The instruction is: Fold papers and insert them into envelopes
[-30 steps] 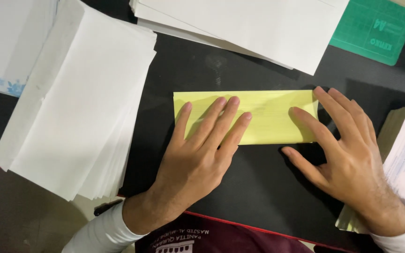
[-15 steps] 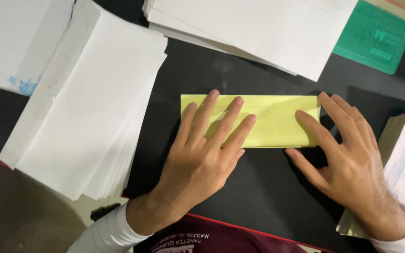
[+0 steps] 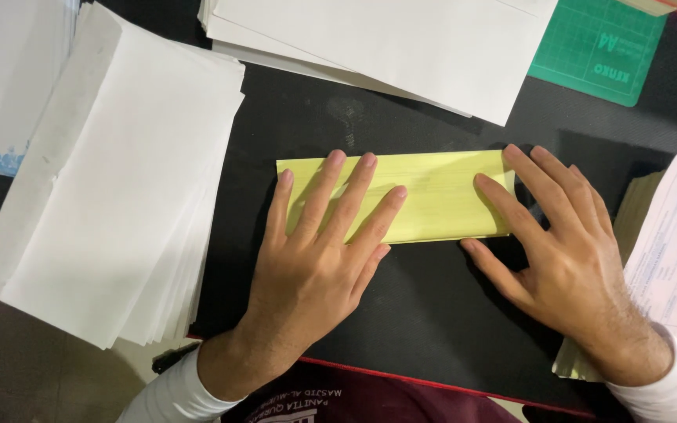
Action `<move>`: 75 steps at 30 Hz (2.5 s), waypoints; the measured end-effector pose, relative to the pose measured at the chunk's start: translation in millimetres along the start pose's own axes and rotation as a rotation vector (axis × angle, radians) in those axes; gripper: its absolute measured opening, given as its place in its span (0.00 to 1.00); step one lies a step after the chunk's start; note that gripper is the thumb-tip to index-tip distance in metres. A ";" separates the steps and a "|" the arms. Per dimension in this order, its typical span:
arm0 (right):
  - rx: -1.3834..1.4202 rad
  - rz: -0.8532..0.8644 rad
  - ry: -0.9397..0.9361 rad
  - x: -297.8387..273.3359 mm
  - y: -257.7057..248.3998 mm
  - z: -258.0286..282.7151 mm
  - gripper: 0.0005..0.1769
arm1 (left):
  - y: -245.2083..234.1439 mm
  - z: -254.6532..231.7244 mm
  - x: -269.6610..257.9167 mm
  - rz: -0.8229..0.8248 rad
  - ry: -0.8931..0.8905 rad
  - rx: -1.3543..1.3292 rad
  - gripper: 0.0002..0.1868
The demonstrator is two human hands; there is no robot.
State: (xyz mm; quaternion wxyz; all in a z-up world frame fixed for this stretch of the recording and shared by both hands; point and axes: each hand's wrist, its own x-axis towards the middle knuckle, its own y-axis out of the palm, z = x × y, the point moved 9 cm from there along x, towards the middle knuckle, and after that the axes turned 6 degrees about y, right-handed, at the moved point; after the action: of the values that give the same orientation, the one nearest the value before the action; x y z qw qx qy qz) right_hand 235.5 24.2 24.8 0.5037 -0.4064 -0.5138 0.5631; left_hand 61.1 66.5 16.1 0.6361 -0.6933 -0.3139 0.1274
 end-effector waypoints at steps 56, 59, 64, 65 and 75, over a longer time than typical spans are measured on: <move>-0.021 -0.102 -0.011 -10.0 -5.8 -0.9 0.25 | 3.1 0.7 -2.7 0.019 -0.021 0.016 0.32; -0.019 -0.101 -0.011 -9.5 -5.4 -0.8 0.26 | 2.3 1.3 -2.8 0.014 -0.028 0.017 0.31; -0.012 -0.093 -0.006 -9.1 -4.2 -1.6 0.27 | 1.7 1.8 -2.7 0.025 -0.036 0.003 0.30; -0.020 -0.095 -0.006 -9.2 -4.4 -1.5 0.27 | 1.3 1.7 -2.6 0.025 -0.034 0.007 0.31; -0.032 -0.004 -0.096 -4.0 2.0 7.8 0.27 | -2.4 3.2 -3.5 0.051 -0.047 0.054 0.39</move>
State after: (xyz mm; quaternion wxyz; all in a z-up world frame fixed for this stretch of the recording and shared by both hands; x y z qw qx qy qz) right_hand 228.2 19.0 23.7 0.4732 -0.3858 -0.5471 0.5727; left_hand 55.9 66.9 17.2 0.6436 -0.6804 -0.3075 0.1680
